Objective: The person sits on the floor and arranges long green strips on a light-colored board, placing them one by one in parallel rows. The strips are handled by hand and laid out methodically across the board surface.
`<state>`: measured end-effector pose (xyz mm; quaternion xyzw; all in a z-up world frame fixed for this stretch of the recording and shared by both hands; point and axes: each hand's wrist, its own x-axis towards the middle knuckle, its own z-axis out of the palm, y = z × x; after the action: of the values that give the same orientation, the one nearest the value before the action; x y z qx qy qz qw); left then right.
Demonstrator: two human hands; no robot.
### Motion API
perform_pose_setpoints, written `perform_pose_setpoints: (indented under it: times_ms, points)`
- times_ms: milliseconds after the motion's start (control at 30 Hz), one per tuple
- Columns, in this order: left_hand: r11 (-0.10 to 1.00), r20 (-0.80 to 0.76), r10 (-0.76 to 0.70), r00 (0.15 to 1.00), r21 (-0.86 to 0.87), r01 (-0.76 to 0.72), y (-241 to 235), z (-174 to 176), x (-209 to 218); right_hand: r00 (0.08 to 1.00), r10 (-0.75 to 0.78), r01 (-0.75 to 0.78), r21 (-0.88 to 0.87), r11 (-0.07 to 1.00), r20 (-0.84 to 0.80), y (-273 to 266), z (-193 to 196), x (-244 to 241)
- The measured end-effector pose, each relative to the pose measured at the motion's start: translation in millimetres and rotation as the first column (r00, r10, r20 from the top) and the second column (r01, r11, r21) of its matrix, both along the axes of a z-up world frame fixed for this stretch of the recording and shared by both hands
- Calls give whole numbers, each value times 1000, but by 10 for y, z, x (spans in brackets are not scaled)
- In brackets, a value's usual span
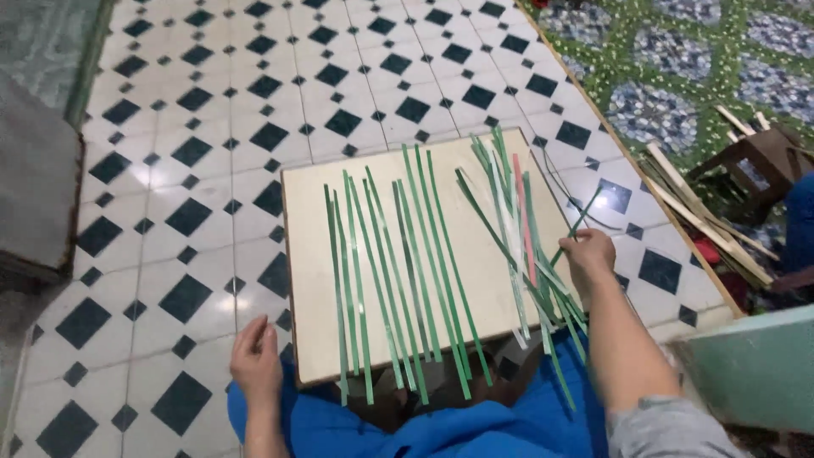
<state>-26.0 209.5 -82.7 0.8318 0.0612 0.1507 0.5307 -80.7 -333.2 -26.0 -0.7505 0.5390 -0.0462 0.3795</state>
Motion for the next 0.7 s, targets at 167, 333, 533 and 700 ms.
perform_pose_setpoints:
  times_ms: [167, 333, 533, 700]
  points:
    - [932, 186, -247, 951, 314, 180, -315, -62, 214, 996, -85, 85, 31, 996, 23, -423, -490, 93]
    - [696, 428, -705, 566, 574, 432, -1246, -78, 206, 990, -13, 34, -148, 988, 142, -772, -1115, 86]
    - [41, -143, -947, 288, 835, 549, -1737, 424, 17, 957, -145, 150, -3, 989, 250, -832, -1238, 105]
    - [20, -210, -924, 319, 808, 589, -1641, 287, 216, 937, -161, 170, -3, 985, 309, -977, -1306, -18]
